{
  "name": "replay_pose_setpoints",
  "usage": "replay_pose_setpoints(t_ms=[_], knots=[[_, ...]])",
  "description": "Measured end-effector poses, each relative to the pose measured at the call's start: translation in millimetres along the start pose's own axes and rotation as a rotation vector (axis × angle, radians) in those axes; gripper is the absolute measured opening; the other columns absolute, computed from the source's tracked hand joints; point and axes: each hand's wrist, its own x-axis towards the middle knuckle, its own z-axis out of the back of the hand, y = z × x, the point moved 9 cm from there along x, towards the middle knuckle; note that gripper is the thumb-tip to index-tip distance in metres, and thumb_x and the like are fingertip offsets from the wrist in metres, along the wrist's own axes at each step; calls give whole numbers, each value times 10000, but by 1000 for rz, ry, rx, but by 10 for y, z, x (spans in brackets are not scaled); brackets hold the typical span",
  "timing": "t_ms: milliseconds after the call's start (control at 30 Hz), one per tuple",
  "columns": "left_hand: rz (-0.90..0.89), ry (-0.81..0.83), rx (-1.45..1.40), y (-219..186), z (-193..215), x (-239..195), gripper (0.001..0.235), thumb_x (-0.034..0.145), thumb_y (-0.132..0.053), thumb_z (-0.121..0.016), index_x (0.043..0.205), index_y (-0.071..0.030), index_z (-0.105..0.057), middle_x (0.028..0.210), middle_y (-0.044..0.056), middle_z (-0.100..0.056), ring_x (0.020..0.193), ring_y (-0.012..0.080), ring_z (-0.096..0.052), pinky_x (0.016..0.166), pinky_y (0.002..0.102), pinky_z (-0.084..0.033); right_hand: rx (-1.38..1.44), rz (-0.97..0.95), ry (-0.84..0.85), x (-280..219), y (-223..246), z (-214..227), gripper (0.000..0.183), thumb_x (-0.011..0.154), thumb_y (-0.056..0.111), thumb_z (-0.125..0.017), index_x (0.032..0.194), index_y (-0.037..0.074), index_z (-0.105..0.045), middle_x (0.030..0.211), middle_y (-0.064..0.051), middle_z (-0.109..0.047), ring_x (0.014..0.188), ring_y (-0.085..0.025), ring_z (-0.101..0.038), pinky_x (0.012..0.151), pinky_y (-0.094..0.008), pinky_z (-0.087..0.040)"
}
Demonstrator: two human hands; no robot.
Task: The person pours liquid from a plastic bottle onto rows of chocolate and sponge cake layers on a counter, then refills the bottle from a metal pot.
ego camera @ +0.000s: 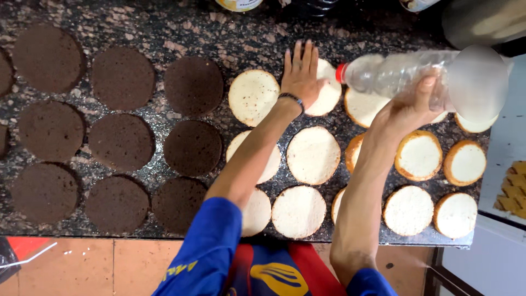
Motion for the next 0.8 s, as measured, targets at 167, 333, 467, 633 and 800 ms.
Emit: replay_pose_setpoints(t_ms=[167, 333, 467, 633, 800], knots=[[-211, 183, -81, -600, -374, -479, 886, 1012, -562, -469, 1583, 61, -204, 1677, 242, -121, 1581, 355, -78, 1289, 523, -73, -37, 134, 72, 192, 51, 148, 685, 925, 68, -901, 1420, 22, -430, 1234, -122, -601, 1112, -238, -611, 1054, -390, -510], [-405, 26, -82, -580, -334, -1365, 884, 956, -507, -595, 1530, 104, -315, 1658, 266, -208, 1561, 390, -169, 1261, 528, -171, -115, 173, -24, -122, 274, 274, 713, 869, 98, -902, 1408, 11, -444, 1261, -114, -614, 1190, -258, -632, 1124, -429, -560], [-378, -49, -97, -362, -211, -1443, 857, 935, -471, -644, 1512, 103, -374, 1649, 263, -239, 1553, 390, -210, 1261, 528, -208, -212, 19, 58, -392, 251, -19, 693, 931, 103, -906, 1460, 13, -467, 1202, -99, -581, 1085, -223, -591, 1004, -374, -503], [-312, -48, -117, -375, -253, -1348, 857, 939, -473, -639, 1514, 102, -364, 1647, 277, -236, 1548, 413, -200, 1253, 545, -199, -40, -19, -149, -300, -76, -96, 656, 863, 169, -866, 1360, 11, -470, 1258, -136, -600, 1166, -265, -617, 1077, -447, -559], [-183, -26, -11, -102, -295, -879, 873, 999, -505, -578, 1542, 115, -292, 1644, 308, -161, 1556, 437, -124, 1255, 575, -130, -87, -31, 14, -340, -15, -130, 635, 888, 127, -862, 1380, 4, -481, 1252, -121, -594, 1183, -261, -605, 1110, -429, -533]])
